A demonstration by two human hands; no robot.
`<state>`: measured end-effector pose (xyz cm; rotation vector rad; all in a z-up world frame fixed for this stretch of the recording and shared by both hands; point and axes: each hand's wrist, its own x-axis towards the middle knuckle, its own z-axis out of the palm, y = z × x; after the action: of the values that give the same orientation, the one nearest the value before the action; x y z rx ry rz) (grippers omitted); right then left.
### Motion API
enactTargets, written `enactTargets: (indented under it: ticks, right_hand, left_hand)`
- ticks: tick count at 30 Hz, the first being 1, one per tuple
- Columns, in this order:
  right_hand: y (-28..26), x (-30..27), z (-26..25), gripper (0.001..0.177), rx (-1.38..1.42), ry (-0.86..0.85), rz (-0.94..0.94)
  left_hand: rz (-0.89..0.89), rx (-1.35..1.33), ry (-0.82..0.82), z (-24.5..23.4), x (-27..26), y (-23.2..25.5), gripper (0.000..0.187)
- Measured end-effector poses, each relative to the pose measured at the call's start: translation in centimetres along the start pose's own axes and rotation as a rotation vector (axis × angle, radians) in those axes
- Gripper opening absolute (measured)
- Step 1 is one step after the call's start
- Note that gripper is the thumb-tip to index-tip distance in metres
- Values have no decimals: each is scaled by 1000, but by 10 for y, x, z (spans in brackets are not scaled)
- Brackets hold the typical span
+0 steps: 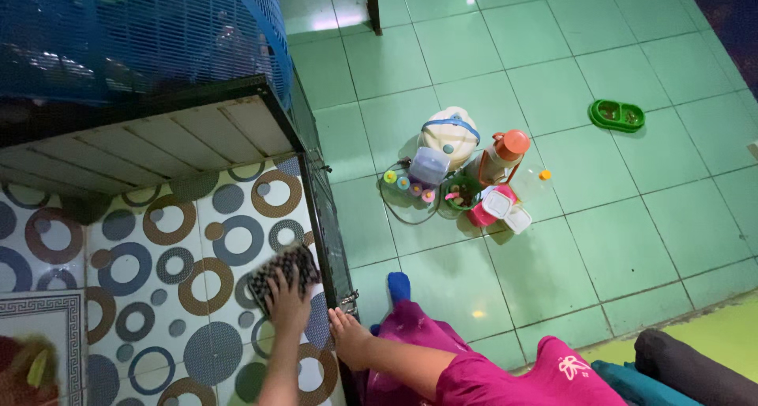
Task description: The person scrubs a tiled surface with a patterned mat using a small brush held in the right hand. They move the brush back and forth across the tiles, occasionally adjusting their position to reach different areas.
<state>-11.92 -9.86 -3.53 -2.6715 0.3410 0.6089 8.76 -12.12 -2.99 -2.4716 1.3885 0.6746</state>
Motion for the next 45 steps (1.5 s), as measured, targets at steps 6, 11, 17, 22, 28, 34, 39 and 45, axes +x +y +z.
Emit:
enactTargets:
  ticks: [6, 11, 17, 22, 28, 34, 39, 45]
  right_hand:
    - [9, -7, -8, 89, 22, 23, -44]
    - [6, -17, -16, 90, 43, 122, -50]
    - [2, -15, -20, 93, 0, -51, -50]
    - [4, -10, -7, 86, -4, 58, -43]
    - [1, -5, 9, 76, 1, 86, -23]
    - [5, -2, 1, 82, 31, 31, -39]
    - [8, -9, -4, 79, 19, 29, -66]
    - [1, 0, 15, 84, -17, 138, -16]
  left_hand:
    - [-172, 222, -170, 48, -160, -17, 81]
    - [-243, 341, -311, 70, -234, -27, 82]
    - [-141, -78, 321, 64, -167, -24, 78]
    - [-18, -53, 245, 31, -21, -4, 75]
    - [10, -160, 86, 1, 68, 27, 74]
    - [135, -62, 119, 23, -8, 24, 78]
    - [-1, 116, 190, 49, -164, -10, 83]
    - [-188, 235, -120, 51, -208, -35, 80]
